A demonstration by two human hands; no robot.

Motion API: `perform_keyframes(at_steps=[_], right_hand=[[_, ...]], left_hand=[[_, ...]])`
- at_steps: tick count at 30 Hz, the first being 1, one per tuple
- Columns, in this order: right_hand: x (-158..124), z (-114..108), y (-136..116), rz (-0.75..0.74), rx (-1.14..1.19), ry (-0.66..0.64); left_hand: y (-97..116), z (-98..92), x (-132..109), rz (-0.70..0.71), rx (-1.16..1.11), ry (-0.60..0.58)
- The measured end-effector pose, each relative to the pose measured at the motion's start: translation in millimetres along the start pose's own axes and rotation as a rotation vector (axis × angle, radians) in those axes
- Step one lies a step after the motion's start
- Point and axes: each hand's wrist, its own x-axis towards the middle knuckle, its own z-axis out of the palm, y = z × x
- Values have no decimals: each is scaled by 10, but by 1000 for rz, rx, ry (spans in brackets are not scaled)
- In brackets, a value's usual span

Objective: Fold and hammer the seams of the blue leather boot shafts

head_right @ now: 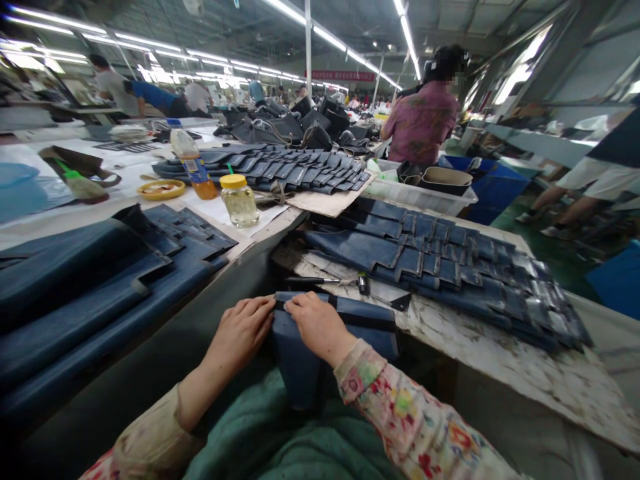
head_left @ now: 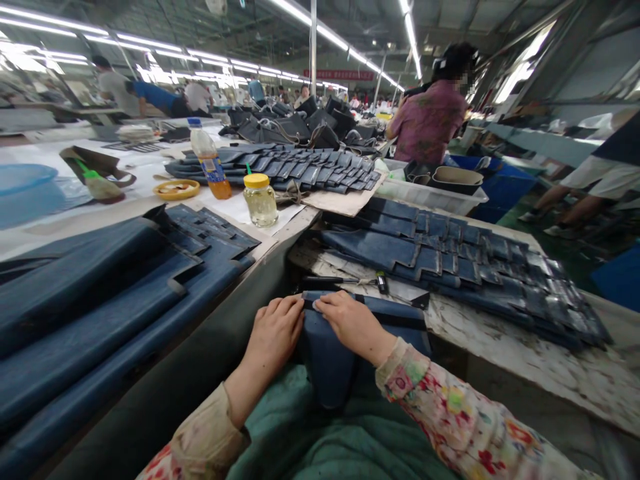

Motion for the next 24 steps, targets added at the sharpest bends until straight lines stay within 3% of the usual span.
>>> perform_keyframes(at_steps=[3,7,10,13,16,19,21,24], right_hand=[[-269,-117,143,30,-46,-10],[-635,-170,208,110,-136,25],[-869,-110,156,186,-131,86],[-1044,-12,104,260,-84,169],[-1133,58,85,318,-72,221],[-1138,78,71,347,-60,226],[-1116,78,60,357,-50,225],[-1087,78,54,353,-33,228]], left_hand=[[-62,-105,225,66,-39,-89],[-208,-82,781,89,-79,-282],[-297,153,1244,60,-62,-419],[-318,509,1581,64,-28,-572],[-265,819,1749,75,10,-699],[-165,954,1817,98,24,-740],[-90,924,1849,128,16,-726],[11,710,1874,174,-2,-641]])
